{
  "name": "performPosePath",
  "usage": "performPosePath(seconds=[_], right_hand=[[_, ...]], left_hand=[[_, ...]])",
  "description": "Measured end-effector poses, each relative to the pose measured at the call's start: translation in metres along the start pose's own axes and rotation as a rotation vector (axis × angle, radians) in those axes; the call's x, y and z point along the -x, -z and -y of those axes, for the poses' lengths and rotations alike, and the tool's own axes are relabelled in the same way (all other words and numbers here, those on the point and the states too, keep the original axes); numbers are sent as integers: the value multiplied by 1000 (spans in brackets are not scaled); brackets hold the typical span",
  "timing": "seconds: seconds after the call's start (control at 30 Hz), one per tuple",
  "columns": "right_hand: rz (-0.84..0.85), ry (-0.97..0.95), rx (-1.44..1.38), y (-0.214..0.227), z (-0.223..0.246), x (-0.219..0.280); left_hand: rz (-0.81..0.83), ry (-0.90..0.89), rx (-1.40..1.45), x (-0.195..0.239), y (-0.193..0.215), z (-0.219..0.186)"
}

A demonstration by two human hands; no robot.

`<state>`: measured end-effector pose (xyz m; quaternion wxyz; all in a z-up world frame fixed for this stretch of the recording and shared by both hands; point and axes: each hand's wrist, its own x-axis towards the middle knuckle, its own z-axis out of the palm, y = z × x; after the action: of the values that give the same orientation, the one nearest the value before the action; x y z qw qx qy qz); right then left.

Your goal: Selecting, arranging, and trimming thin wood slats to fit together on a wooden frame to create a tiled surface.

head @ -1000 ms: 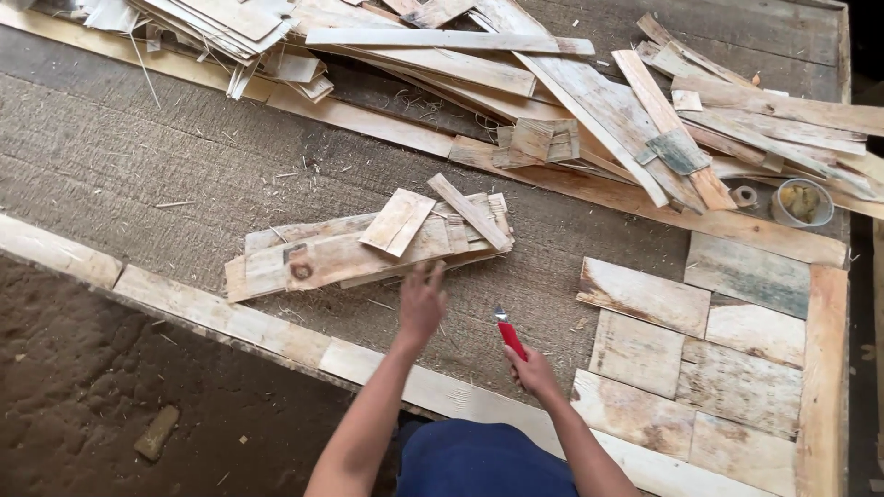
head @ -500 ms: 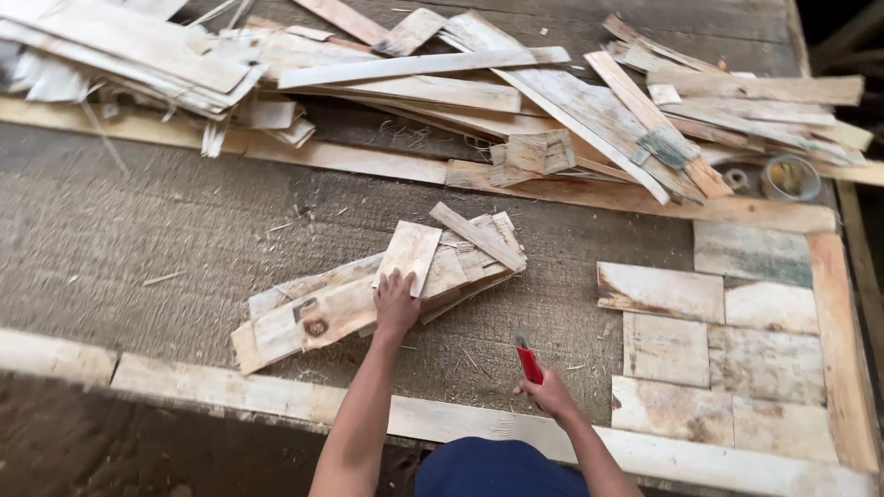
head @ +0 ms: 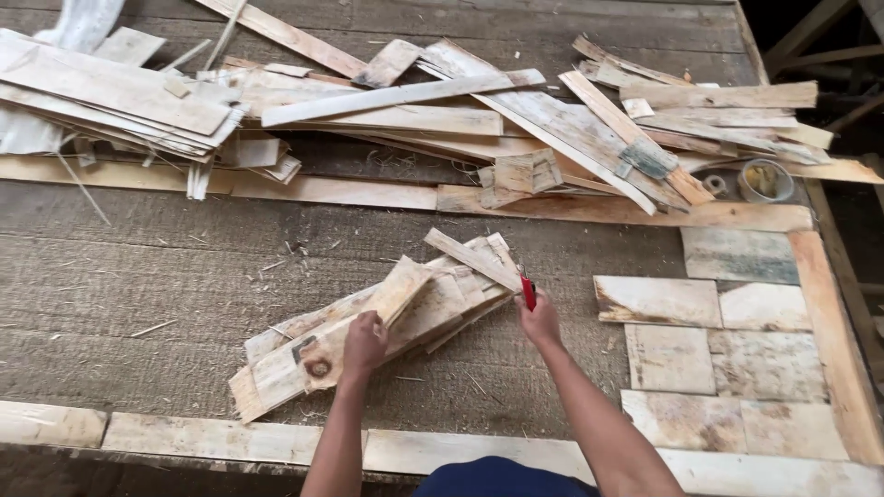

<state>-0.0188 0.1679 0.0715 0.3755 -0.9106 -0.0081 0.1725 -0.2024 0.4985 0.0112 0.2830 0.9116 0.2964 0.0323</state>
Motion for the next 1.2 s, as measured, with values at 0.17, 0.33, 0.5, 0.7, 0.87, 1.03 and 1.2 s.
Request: performPosePath(seconds=[0.17, 0.33, 0.5, 0.7, 0.87, 1.03, 1.2], right_hand=[[-1, 47, 146, -5, 18, -38], [-7, 72, 285, -16, 13, -50], [12, -67, 261, -46, -36, -80], [23, -201, -236, -36, -23, -55], [79, -244, -516, -42, 25, 20], [177, -327, -694, -64, 55, 79], [284, -413, -839, -83, 38, 95]], left_hand=[[193, 84, -25, 18, 81, -66], [383, 183, -88, 5, 54, -60], [269, 133, -298, -3, 53, -65], [236, 169, -253, 8, 94, -104], [245, 168, -127, 4, 69, -87], [175, 146, -2, 9, 35, -67], [73, 44, -144, 17, 20, -74]])
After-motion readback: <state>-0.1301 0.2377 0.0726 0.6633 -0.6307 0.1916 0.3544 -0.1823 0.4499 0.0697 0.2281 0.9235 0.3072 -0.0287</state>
